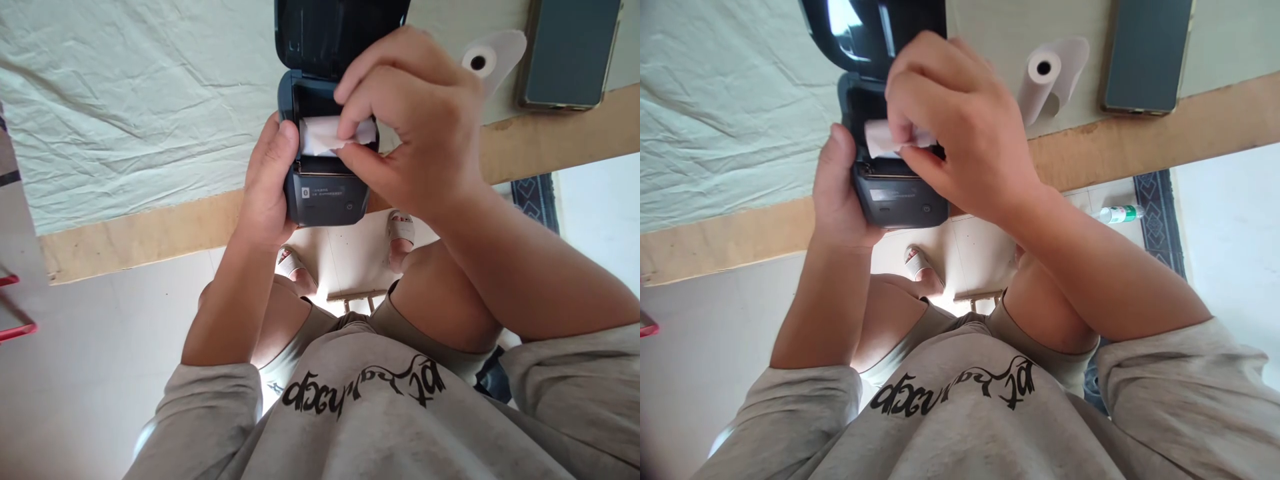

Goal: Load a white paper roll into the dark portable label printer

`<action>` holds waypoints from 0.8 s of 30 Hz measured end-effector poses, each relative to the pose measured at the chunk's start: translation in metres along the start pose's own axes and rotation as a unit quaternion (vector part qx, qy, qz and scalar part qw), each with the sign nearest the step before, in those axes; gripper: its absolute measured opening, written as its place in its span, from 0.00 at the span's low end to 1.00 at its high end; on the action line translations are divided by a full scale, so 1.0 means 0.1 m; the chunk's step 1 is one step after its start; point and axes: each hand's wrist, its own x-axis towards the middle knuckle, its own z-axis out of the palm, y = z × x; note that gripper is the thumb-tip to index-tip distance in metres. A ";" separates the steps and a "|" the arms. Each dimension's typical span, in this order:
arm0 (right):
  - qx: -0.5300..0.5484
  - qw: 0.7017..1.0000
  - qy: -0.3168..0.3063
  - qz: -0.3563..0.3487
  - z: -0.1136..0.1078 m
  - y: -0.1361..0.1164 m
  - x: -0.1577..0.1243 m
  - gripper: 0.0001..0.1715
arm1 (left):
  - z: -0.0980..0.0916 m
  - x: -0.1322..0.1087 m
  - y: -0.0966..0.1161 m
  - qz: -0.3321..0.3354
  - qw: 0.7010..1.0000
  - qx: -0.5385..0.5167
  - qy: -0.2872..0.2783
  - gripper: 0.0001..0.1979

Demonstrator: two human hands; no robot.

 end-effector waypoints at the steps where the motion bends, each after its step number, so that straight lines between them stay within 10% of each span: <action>1: -0.005 1.000 0.003 0.000 -0.01 -0.01 -0.01 0.07 | 0.00 0.00 0.00 0.008 1.000 -0.010 -0.002 0.11; 11: 0.058 0.996 -0.057 -0.046 0.00 -0.03 -0.16 0.05 | -0.15 0.02 -0.09 0.087 0.994 0.001 -0.063 0.28; 17: 0.104 0.978 0.113 0.143 -0.07 0.01 -0.14 0.14 | -0.14 0.01 -0.07 0.073 0.995 0.015 -0.061 0.30; 24: 0.307 0.931 0.094 0.172 -0.02 0.13 -0.13 0.14 | -0.19 0.02 -0.10 0.092 0.992 0.010 -0.087 0.31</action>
